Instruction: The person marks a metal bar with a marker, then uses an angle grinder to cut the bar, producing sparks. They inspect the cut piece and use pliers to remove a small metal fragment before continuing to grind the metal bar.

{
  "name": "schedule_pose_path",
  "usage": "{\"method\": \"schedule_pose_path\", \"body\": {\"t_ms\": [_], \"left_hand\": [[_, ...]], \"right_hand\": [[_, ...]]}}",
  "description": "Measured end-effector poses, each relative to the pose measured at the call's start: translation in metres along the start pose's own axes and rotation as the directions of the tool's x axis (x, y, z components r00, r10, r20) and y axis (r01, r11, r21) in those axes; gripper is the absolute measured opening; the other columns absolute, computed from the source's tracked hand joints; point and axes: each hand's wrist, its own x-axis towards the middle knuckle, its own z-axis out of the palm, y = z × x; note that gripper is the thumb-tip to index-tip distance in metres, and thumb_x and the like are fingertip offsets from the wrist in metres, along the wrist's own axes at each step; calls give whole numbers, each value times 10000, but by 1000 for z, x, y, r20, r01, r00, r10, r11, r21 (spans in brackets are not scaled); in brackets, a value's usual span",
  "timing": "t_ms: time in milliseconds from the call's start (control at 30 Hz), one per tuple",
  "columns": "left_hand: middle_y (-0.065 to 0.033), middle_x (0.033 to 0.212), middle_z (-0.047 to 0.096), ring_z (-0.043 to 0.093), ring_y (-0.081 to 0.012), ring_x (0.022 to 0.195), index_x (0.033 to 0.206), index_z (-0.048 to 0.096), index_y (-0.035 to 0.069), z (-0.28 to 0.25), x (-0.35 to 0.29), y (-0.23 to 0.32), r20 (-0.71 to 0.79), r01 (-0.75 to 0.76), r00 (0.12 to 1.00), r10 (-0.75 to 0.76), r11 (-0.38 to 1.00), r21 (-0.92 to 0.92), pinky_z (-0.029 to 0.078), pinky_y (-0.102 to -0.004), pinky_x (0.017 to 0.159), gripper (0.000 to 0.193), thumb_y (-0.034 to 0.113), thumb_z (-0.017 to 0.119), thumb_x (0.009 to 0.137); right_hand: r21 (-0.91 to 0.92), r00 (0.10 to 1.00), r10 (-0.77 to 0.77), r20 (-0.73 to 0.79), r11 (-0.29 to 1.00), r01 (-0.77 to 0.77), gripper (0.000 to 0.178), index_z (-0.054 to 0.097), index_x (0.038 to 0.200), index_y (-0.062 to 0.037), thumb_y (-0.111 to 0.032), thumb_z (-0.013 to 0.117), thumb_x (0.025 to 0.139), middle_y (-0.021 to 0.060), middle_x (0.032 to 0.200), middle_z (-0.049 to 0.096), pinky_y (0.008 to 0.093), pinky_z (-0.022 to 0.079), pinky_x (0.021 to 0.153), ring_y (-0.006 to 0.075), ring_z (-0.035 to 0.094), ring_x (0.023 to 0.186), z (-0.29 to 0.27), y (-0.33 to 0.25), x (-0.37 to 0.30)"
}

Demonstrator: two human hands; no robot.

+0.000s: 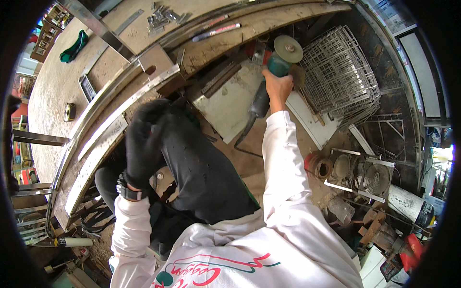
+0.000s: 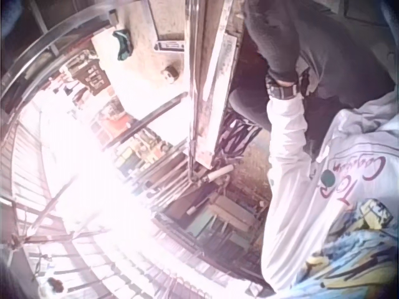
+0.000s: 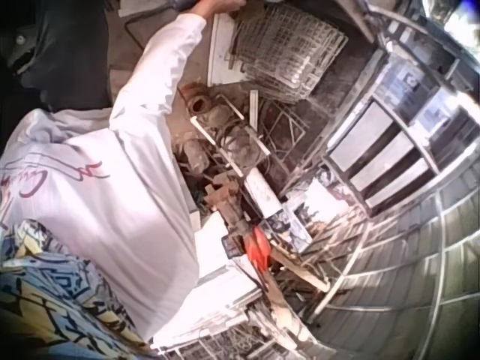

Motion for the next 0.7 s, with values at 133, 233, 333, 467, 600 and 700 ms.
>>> {"method": "schedule_pose_path", "body": {"t_ms": [133, 233, 333, 467, 600, 700], "left_hand": [[-75, 1140, 699, 673, -138, 1048, 1233, 704, 3, -32, -18, -10, -187, 34, 981, -43, 998, -50, 548, -302, 939, 249, -1, 708, 985], [-60, 1109, 710, 688, -119, 992, 1218, 709, 3, -47, -17, -17, -251, -97, 961, 115, 992, 83, 558, -282, 882, 223, -23, 691, 998], [-68, 1110, 719, 698, -124, 969, 1196, 719, 18, -53, -29, -11, -244, -74, 966, 85, 996, 55, 557, -283, 855, 200, 6, 714, 996], [-92, 1095, 707, 701, -155, 945, 1189, 716, 24, -54, -60, -29, -191, 50, 980, -59, 998, -49, 553, -315, 827, 223, 30, 745, 968], [-158, 1104, 677, 701, -324, 1016, 1255, 682, 40, -61, -94, -58, -65, 99, 994, -83, 949, 300, 549, -387, 866, 361, 110, 781, 915], [-158, 1136, 683, 684, -376, 1058, 1295, 666, 60, -71, -122, -56, 203, -40, 976, -82, 845, 533, 547, -433, 917, 427, 206, 794, 914]], "right_hand": [[-10, 989, -144, 20, 989, 144, 818, 663, 1132, 170, -472, 918, 695, 344, 1145, 728, 480, 545, 980, 467, 719, 1079, -5, 2, -13], [-39, 979, -199, 48, 979, 201, 830, 664, 1134, 173, -494, 928, 716, 347, 1146, 727, 484, 536, 987, 485, 712, 1088, -10, 3, -25], [-67, 965, -244, 97, 966, 251, 818, 678, 1130, 161, -502, 925, 720, 335, 1132, 735, 476, 546, 958, 470, 728, 1057, -20, 8, -38], [-22, 971, -174, 161, 983, 180, 817, 676, 1178, 149, -498, 918, 742, 318, 1154, 736, 467, 539, 975, 428, 735, 1070, -31, 4, -61], [-100, 952, -290, 100, 949, 299, 920, 590, 1353, 178, -463, 900, 770, 371, 1284, 677, 468, 505, 1067, 480, 674, 1211, -33, 19, -56], [-128, 936, -344, 70, 928, 350, 894, 577, 1341, 200, -428, 887, 785, 384, 1290, 664, 473, 517, 1047, 486, 678, 1192, -31, 26, -51]]}}
